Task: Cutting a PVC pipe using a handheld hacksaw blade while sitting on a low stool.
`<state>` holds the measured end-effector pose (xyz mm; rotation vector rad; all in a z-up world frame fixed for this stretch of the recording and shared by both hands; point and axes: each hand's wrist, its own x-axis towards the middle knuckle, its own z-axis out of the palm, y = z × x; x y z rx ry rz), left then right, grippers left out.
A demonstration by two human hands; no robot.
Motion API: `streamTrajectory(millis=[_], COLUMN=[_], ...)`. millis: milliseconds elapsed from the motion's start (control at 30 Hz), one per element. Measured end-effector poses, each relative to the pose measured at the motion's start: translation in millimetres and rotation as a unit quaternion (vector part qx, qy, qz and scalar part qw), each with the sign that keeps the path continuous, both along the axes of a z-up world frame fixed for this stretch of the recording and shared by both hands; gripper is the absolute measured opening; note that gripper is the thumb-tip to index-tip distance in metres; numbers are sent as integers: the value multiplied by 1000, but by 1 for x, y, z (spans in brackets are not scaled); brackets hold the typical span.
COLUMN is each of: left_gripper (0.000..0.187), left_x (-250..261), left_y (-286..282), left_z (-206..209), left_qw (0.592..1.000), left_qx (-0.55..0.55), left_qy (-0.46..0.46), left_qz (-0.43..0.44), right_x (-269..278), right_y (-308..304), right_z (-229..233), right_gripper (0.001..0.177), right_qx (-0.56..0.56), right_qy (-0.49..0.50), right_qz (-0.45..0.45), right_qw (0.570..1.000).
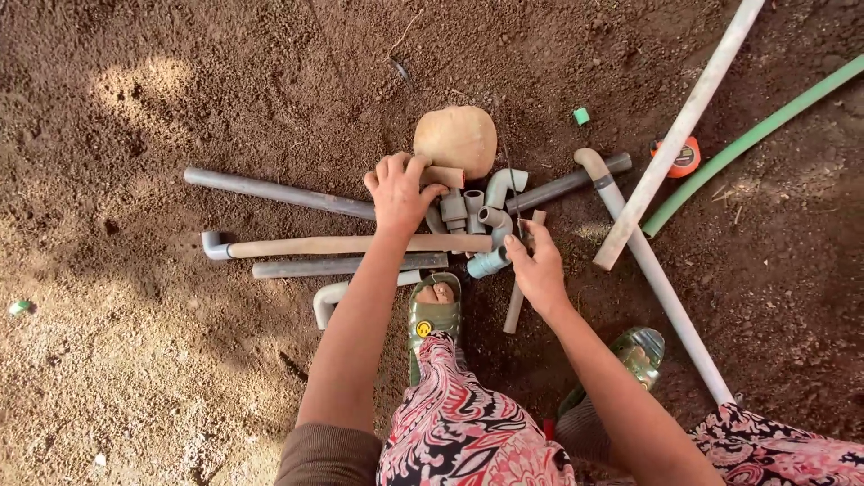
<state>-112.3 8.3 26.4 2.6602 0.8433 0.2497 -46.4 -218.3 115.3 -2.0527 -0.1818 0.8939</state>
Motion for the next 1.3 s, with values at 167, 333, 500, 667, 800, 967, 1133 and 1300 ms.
streamTrajectory(millis=[167, 333, 500, 667, 800, 967, 1133, 1300], left_gripper=[34, 19, 18, 20, 22, 21, 22, 38], left_x=[21, 73, 97, 101, 108, 106, 94, 74], left_y=[15, 9, 5, -13, -13, -12, -7, -2], left_z=[-40, -9, -28, -18, -32, -26, -1, 6], left_qw=[998, 995, 992, 985, 969, 969, 984, 991], left_qx=[-19, 41, 112, 120, 191, 201, 139, 107], left_qy=[-25, -74, -61, -85, -123, -117, -90, -18], left_qz=[-51, -51, -3, 93, 102, 82, 63, 78], right_x=[-4, 5, 4, -1, -3, -4, 3, 4], right_y=[10, 8, 8, 4, 0, -2, -6, -7], right_z=[30, 12, 0, -15, -20, -31, -32, -28], right_gripper=[61, 57, 50, 44, 43, 41, 40, 40], right_qx=[19, 60, 102, 133, 140, 132, 115, 125], right_qy=[39, 17, -1, -6, -7, -21, -12, -4], right_qz=[6, 19, 7, -4, -1, -6, -22, -21], right_qw=[999, 998, 995, 991, 990, 991, 993, 992])
